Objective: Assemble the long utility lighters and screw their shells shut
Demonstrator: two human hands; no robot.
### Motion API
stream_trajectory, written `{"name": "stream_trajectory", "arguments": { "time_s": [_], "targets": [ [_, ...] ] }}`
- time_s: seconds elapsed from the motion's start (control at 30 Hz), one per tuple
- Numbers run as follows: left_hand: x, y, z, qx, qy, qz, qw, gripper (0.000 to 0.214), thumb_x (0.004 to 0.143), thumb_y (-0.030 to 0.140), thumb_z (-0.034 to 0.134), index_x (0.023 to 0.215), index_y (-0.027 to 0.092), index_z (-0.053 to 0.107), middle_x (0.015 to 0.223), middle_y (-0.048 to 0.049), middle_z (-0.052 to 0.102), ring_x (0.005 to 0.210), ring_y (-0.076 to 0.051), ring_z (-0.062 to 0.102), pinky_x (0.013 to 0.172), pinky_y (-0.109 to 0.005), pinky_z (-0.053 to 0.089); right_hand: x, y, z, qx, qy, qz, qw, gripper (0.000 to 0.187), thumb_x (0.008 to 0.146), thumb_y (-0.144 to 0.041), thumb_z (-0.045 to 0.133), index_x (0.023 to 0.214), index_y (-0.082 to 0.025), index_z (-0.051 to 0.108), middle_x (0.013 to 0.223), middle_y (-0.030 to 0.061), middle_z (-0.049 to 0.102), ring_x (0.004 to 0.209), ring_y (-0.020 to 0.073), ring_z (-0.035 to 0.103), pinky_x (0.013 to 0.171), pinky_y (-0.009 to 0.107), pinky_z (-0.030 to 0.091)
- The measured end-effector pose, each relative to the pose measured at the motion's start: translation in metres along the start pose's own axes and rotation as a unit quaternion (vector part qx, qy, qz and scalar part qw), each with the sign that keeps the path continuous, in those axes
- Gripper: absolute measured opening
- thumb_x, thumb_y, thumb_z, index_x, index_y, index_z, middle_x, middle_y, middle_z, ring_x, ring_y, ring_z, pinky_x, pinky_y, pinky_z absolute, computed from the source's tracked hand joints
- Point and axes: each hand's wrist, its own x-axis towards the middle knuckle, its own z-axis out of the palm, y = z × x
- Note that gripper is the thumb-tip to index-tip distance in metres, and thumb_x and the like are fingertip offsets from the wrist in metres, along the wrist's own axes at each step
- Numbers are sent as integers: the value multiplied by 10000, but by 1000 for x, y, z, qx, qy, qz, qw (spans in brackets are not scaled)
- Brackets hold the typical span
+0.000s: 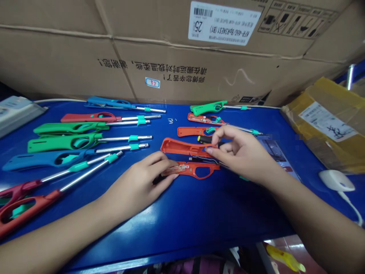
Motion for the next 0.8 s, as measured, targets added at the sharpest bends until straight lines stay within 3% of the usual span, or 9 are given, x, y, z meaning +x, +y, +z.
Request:
{"name": "stream_trajectory", "arguments": {
  "time_s": [0.1, 0.27, 0.43, 0.57, 0.67, 0.8],
  "targets": [
    [3, -2, -1, 15, 15, -9, 1000, 181, 1062, 280, 604, 1149, 207, 744, 966, -21, 649, 779, -125, 658, 660, -223, 525, -2, -6, -2, 48, 16, 9, 999, 201, 895, -340, 748, 950, -231, 588, 538, -120, 441, 410, 69, 363, 410, 217, 240],
    [5, -7, -2, 31, 42, -10, 999, 171, 1039, 273, 625, 1122, 213, 762, 909, -9, 623, 702, -110, 598, 592, -210, 474, -7, -13, 3, 0, -125, 106, 987, 225, 916, -389, 722, 868, -170, 745, 614, -37, 583, 468, 70, 411, 402, 215, 262],
    [9, -11, -5, 21, 63, -9, 998, 141, 1005, 261, 661, 1049, 211, 785, 808, 15, 600, 620, -101, 528, 558, -209, 445, -8, -19, 9, 10, -162, 188, 969, 249, 953, -382, 691, 835, -170, 747, 652, -36, 632, 412, 52, 378, 370, 221, 273],
    [13, -12, -9, -16, 36, -30, 999, 176, 1011, 303, 650, 1044, 203, 791, 935, -26, 710, 731, -127, 636, 630, -229, 507, -10, -22, -2, 20, -242, 149, 959, 270, 930, -419, 742, 831, -171, 780, 648, -42, 635, 426, 40, 353, 378, 212, 238],
    [13, -12, -9, -22, 39, -48, 998, 229, 1053, 356, 610, 1102, 227, 793, 968, -24, 730, 677, -110, 621, 591, -227, 491, -13, -21, -7, -3, -327, 108, 939, 218, 951, -381, 721, 910, -183, 804, 695, -27, 678, 508, 55, 475, 441, 187, 328],
    [12, -11, -6, -9, 57, -37, 998, 233, 1060, 348, 596, 1158, 241, 779, 1021, -21, 718, 621, -86, 584, 563, -218, 496, -14, -17, 4, -1, -334, 113, 936, 132, 946, -324, 709, 947, -194, 729, 721, -37, 683, 561, 68, 551, 467, 163, 398]
  ]
}}
